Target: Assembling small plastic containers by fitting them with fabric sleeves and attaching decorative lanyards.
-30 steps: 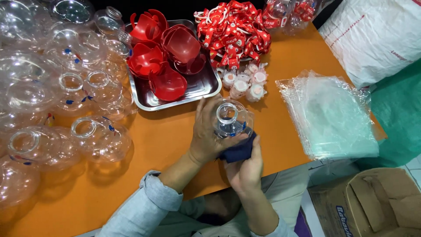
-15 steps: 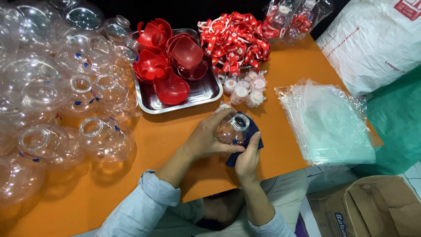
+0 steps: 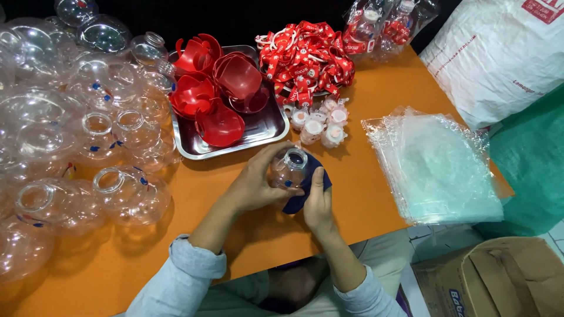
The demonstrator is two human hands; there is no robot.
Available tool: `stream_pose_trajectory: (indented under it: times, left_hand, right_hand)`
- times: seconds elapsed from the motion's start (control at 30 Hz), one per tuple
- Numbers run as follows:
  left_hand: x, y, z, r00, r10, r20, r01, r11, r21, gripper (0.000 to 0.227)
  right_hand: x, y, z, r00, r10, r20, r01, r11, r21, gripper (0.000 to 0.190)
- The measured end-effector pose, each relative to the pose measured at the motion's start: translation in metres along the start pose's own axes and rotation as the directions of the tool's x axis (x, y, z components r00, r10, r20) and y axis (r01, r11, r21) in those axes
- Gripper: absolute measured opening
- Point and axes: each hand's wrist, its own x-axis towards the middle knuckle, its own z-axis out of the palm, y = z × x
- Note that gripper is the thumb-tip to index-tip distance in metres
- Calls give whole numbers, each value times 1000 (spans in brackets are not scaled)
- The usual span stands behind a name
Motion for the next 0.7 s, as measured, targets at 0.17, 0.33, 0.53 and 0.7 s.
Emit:
stream_pose_trajectory:
  times: [0.17,0.33,0.53,0.7]
  left_hand:
    - [-3,21,-11,993,-109,54,107,994,35,92]
    - [-20,21,-26,982,-180,47,178,983,40,94]
    - [-31,10,-24,967,-254,-15,253,965,-67,102]
    - [-33,21,-27,964,-267,8,267,963,-36,104]
  right_hand:
    - [5,33,-9,994,-15,111,11,999,36,56]
    - [4,105,-22,975,25,220,-21,1000,-21,66]
    - [13,75,-12,970,19,241,-7,999,-51,71]
    - [17,64,-12,975,3,221,14,997,-75,72]
